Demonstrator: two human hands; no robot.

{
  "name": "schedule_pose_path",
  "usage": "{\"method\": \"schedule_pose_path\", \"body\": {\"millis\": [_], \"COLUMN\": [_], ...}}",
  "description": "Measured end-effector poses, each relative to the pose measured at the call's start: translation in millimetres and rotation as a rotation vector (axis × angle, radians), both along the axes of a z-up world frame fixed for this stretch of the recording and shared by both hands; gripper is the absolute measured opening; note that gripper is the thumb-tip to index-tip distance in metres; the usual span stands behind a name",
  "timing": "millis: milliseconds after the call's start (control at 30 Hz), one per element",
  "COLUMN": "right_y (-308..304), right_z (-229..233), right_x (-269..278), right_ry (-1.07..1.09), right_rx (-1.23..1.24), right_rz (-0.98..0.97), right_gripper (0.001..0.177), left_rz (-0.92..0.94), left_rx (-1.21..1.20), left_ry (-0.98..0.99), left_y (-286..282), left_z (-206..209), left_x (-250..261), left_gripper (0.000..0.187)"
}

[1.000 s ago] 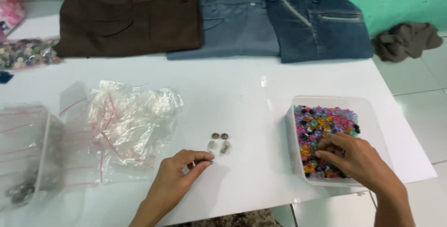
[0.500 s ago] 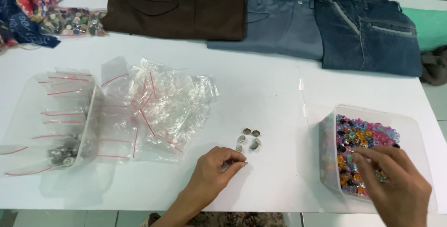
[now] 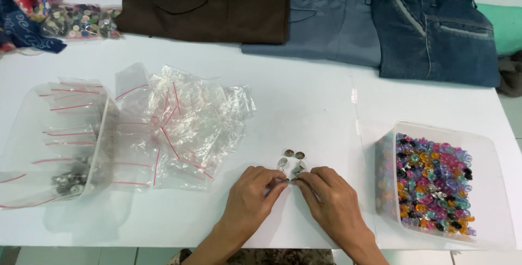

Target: Sorting colorful buttons and metal studs from containers and placing them into small plastic bags

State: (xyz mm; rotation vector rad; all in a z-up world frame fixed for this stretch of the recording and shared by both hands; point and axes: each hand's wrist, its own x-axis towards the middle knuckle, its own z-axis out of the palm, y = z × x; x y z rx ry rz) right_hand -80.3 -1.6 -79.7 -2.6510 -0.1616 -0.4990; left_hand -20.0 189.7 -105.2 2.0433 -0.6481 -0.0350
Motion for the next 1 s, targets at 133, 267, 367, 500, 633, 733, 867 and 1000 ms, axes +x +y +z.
{"method": "schedule_pose_path", "body": {"millis": [133, 267, 367, 500, 633, 733, 867, 1000], "right_y": [-3.1, -8.9, -25.9, -87.3, -144.5, -177.2, -191.9, -201.7], "right_z": [17.1, 53.3, 80.1, 93.2, 99.9, 83.1, 69.9, 56.0], "right_x": [-12.3, -39.8, -64.8, -92.3, -107.0, -110.0, -91.8, -79.2], "right_ry": [-0.003, -0.015, 0.016, -0.006, -0.047, 0.020, 0.470, 0.635], "right_rx": [0.009, 0.059, 0.132, 0.121, 0.009, -0.067, -0.073, -0.191], "right_rz": [0.014, 0.097, 0.074, -0.079, -0.374, -0.534, -0.673, -0.625], "right_gripper": [0.018, 0.021, 0.018, 0.023, 0.024, 0.019, 0.024, 0.024], "left_rz": [-0.025, -0.022, -0.109, -0.336, -0.525, -0.658, -0.742, -0.704], "left_rx": [0.000, 0.053, 0.057, -0.019, 0.008, -0.031, -0.157, -0.159], "left_ry": [0.107, 0.187, 0.154, -0.117, -0.153, -0.217, -0.122, 0.002], "left_y": [3.9, 1.3, -9.4, -38.2, -83.8, -121.5, -179.4, -222.6], "left_z": [16.5, 47.8, 73.9, 86.6, 104.3, 111.4, 105.9, 91.8], "left_x": [0.8, 2.6, 5.3, 8.1, 4.3, -5.6, -15.5, -16.9], "left_gripper": [0.022, 0.021, 0.019, 0.012, 0.011, 0.009, 0.012, 0.019]}}
